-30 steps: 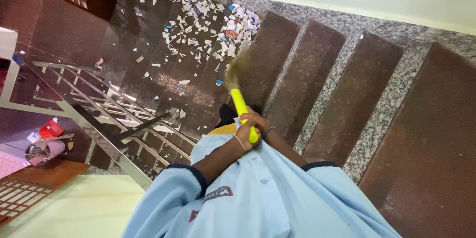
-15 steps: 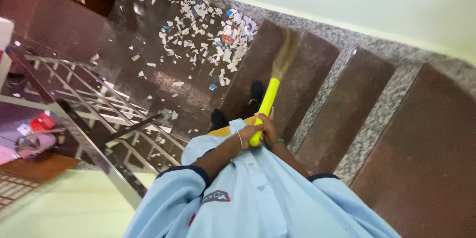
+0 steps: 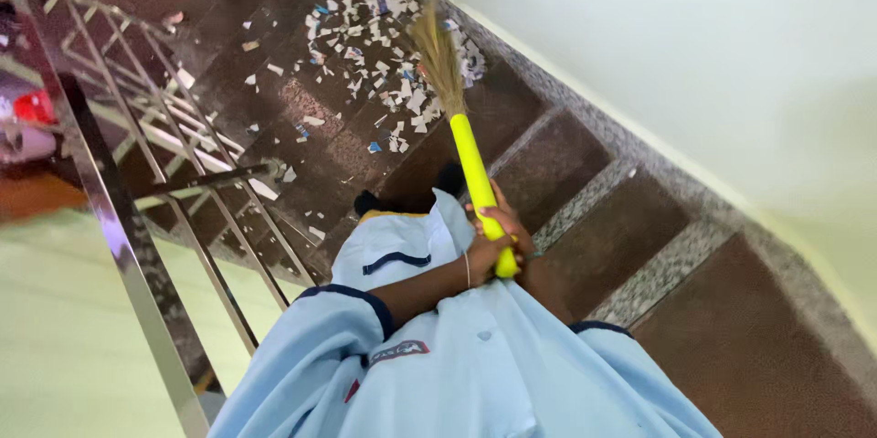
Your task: The person sweeps paper scraps and debris down a flight of stairs using a broom with a yellow handle.
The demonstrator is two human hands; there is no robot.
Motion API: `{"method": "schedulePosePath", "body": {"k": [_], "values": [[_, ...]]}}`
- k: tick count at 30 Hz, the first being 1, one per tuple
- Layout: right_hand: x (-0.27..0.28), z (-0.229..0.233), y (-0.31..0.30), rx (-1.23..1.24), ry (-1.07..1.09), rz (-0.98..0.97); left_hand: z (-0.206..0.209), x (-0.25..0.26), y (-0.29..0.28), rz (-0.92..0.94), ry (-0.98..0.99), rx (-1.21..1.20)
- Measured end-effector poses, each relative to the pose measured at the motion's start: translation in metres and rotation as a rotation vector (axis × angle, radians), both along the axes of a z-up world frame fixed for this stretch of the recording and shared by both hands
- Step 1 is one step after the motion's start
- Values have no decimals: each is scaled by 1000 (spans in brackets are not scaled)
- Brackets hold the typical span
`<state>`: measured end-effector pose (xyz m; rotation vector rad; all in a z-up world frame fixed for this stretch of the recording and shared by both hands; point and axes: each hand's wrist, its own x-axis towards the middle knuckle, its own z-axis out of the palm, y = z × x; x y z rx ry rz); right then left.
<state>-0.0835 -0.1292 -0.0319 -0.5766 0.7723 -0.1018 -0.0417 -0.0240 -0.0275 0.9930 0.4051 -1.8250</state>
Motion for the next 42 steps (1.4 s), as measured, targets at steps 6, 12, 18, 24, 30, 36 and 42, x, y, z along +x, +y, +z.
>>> {"method": "schedulePosePath", "body": {"k": [6,12,18,24,30,36,42], "values": [[-7,43,-70,-11,-99,145,97,74,-32,-599,-640,-367],[25,69,-127,-198,11,322,298,218,-32,-138,-1279,-899],[81,59,-168,-343,11,584,465,301,30,-75,-1069,-1412],[152,94,-196,-305,78,710,487,302,24,31,-1010,-1561],[220,115,-220,-254,-57,898,453,252,-4,186,-1170,-1416],[257,129,-280,-370,-94,1197,454,209,-78,391,-1303,-1206],[274,151,-317,-242,-25,1450,427,150,-169,603,-1368,-1006]]}}
